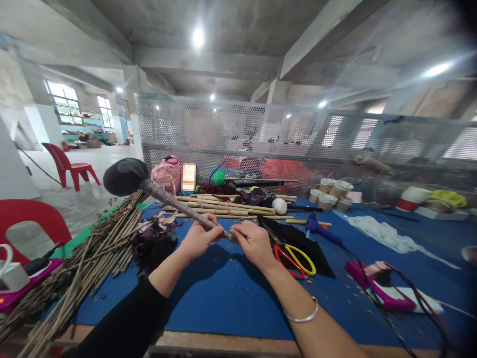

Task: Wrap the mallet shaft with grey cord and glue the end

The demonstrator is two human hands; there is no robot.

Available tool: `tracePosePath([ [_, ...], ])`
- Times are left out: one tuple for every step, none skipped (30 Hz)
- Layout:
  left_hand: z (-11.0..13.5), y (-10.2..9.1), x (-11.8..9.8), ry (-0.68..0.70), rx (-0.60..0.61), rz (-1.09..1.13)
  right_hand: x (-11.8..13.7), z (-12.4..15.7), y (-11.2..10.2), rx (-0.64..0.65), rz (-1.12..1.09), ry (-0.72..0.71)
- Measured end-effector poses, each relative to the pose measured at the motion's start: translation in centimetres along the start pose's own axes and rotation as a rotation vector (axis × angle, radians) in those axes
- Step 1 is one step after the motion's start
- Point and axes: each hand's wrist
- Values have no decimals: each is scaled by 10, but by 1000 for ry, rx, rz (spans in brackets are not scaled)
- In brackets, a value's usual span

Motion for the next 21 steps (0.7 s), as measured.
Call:
tracePosePath([
  [0, 0, 0, -5, 15, 15, -2, -1, 0, -14, -28, 25],
  [0, -1, -1, -19, 34, 40, -5, -2, 0, -21, -66, 55],
  [0, -1, -2, -34, 56, 75, -8, -3, 1, -18, -112, 91],
  [1, -2, -3, -44, 79, 120, -12, -4, 2, 0, -163, 131],
  [1, -3, -4, -54, 96, 170, -15, -5, 4, 27, -213, 174],
  [1, -3, -5, -67, 100, 222, -18, -5, 6, 60, -259, 219],
  [2, -4, -7, -84, 89, 271, -20, -4, 9, 97, -300, 258],
  [2, -4, -8, -102, 64, 314, -21, -3, 12, 135, -329, 290],
  [2, -5, -8, -117, 29, 349, -20, -1, 15, 174, -344, 311],
  [1, -5, -8, -128, -8, 372, -17, 0, 18, 215, -346, 317],
  [0, -5, -7, -129, -41, 382, -14, 2, 20, 255, -338, 306],
  [-1, -6, -6, -119, -71, 377, -9, 4, 22, 287, -319, 276],
  [-2, -6, -4, -102, -99, 357, -3, 6, 23, 303, -289, 233],
  [-4, -6, -2, -82, -126, 322, 2, 7, 23, 298, -252, 184],
  [-5, -7, 0, -62, -148, 277, 7, 8, 22, 274, -210, 133],
  [-6, -7, 1, -44, -165, 231, 10, 8, 21, 228, -163, 91],
  [-7, -7, 2, -31, -175, 191, 12, 8, 19, 171, -115, 60],
  [-7, -7, 2, -23, -176, 162, 13, 7, 16, 112, -71, 40],
  [-7, -6, 1, -23, -166, 141, 12, 6, 13, 59, -34, 29],
  [-7, -5, 1, -28, -149, 126, 10, 5, 10, 15, -7, 23],
  [-6, -5, -1, -40, -126, 115, 8, 4, 7, -18, 6, 23],
])
Point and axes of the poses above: each hand's wrist, its own z-axis away from the middle knuckle, its own y-axis out of the palm, x = y × z, and after that the axes turned 6 degrees about -x, right-handed
